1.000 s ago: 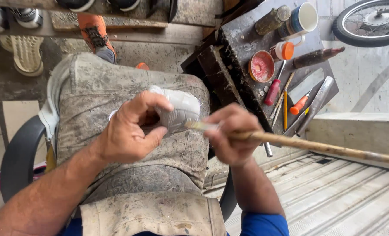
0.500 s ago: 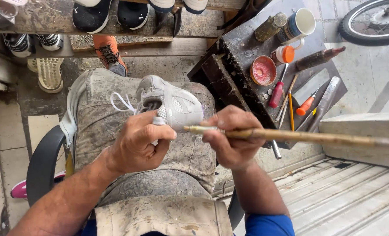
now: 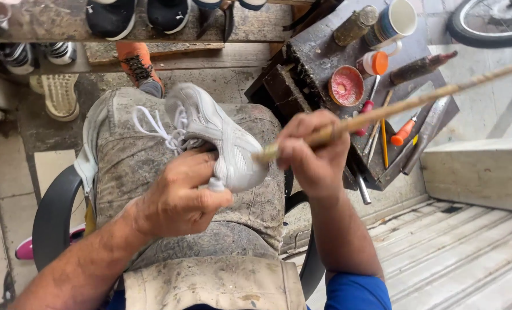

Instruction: Applying a liquid substance to a sneaker using a brush for repair or restoration

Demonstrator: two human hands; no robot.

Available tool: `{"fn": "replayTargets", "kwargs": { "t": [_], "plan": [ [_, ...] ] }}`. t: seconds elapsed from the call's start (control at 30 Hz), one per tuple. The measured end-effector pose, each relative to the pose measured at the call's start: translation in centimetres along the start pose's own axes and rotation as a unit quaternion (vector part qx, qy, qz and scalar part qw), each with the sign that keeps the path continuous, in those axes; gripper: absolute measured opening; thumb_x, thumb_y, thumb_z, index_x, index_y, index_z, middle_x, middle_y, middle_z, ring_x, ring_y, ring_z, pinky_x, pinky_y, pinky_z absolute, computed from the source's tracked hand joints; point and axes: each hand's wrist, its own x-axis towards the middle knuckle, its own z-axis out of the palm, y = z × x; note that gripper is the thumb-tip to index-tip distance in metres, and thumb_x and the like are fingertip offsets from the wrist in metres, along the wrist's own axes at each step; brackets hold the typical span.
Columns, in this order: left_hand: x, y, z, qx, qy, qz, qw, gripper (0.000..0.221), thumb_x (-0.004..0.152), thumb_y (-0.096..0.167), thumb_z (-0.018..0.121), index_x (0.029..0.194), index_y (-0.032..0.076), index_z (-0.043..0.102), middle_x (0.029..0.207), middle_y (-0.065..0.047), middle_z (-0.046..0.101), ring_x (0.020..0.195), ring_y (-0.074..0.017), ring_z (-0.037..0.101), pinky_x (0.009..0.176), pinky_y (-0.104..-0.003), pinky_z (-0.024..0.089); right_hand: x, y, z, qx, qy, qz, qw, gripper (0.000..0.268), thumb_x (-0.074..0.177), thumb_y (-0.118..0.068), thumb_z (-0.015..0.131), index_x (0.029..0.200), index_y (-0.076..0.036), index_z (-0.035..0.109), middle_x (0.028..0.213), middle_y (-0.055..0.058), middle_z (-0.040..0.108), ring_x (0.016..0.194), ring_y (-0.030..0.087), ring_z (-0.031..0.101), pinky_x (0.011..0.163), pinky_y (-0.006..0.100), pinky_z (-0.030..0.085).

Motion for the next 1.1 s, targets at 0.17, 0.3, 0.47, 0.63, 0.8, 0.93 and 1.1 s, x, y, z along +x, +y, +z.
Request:
{"fn": "replayTargets", "kwargs": {
  "t": [0.17,0.3,0.47,0.63,0.8,0.93,1.1],
  "plan": [
    [-1.1,-1.3,0.1,-0.035,0.023,-0.064,0.997,0.027,0.084,-0.003,0.062,0.099,0.016,0.074,0.074,-0.013,0.06,0.058,-0.0353,0.061,0.054,-0.044,0.053,-0.3,1.0,-0.8,0.016,0.004,-0.034,0.999,0.023,0.088,0.008,0.073,0.091,-0.001,0.052,0.073,0.025,0.063,0.043,0.017,0.058,0.041,0.028,0.05],
    [-1.6,-2.4,-0.2,-0.148,0.041,-0.198,0.968,0.033,0.08,-0.007,0.068,0.111,0.005,0.063,0.079,-0.013,0.067,0.064,-0.0251,0.065,0.057,-0.041,0.055,-0.5,0.7,-1.0,0.011,-0.053,-0.009,0.998,0.025,0.082,0.007,0.077,0.081,-0.005,0.055,0.066,0.021,0.064,0.04,0.014,0.054,0.037,0.025,0.048],
    [-0.4,-3.6,0.5,-0.287,0.04,-0.345,0.893,0.043,0.086,-0.004,0.068,0.124,0.008,0.052,0.097,-0.012,0.064,0.081,-0.0182,0.061,0.068,-0.036,0.057,0.1,1.3,-1.2,-0.018,-0.069,-0.033,0.997,0.022,0.084,0.006,0.078,0.086,-0.004,0.058,0.076,0.023,0.067,0.048,0.015,0.06,0.043,0.024,0.049],
    [-1.2,-7.6,2.7,-0.397,0.066,-0.404,0.821,0.054,0.086,-0.009,0.068,0.132,0.011,0.048,0.104,-0.003,0.062,0.089,-0.0107,0.064,0.076,-0.027,0.058,0.4,3.3,-2.7,-0.048,-0.055,-0.044,0.996,0.02,0.092,0.005,0.073,0.094,0.0,0.054,0.081,0.025,0.065,0.053,0.017,0.059,0.045,0.025,0.047],
    [-2.4,-9.3,4.0,-0.431,0.109,-0.493,0.748,0.06,0.08,-0.014,0.068,0.132,0.011,0.051,0.096,-0.006,0.065,0.082,-0.0139,0.069,0.07,-0.026,0.061,-1.3,5.7,-4.2,-0.077,-0.042,0.017,0.996,0.02,0.091,0.009,0.074,0.091,0.004,0.055,0.079,0.024,0.065,0.052,0.017,0.061,0.045,0.025,0.048],
    [-2.9,-10.9,4.2,-0.42,0.121,-0.536,0.722,0.059,0.079,-0.012,0.067,0.131,0.013,0.054,0.094,-0.005,0.067,0.081,-0.0116,0.069,0.068,-0.023,0.06,-4.7,7.6,-6.1,-0.109,-0.074,0.105,0.986,0.022,0.08,0.013,0.083,0.087,0.004,0.064,0.077,0.022,0.068,0.053,0.017,0.06,0.045,0.027,0.049],
    [-4.5,-12.8,4.2,-0.155,-0.133,-0.591,0.78,0.089,0.072,0.012,0.08,0.149,0.028,0.038,0.118,-0.017,0.072,0.102,-0.0318,0.073,0.086,-0.044,0.06,-2.9,5.5,-15.6,-0.204,0.152,0.143,0.957,0.013,0.097,0.001,0.07,0.091,-0.001,0.059,0.1,0.02,0.07,0.069,0.018,0.07,0.061,0.026,0.063]
  ]
}}
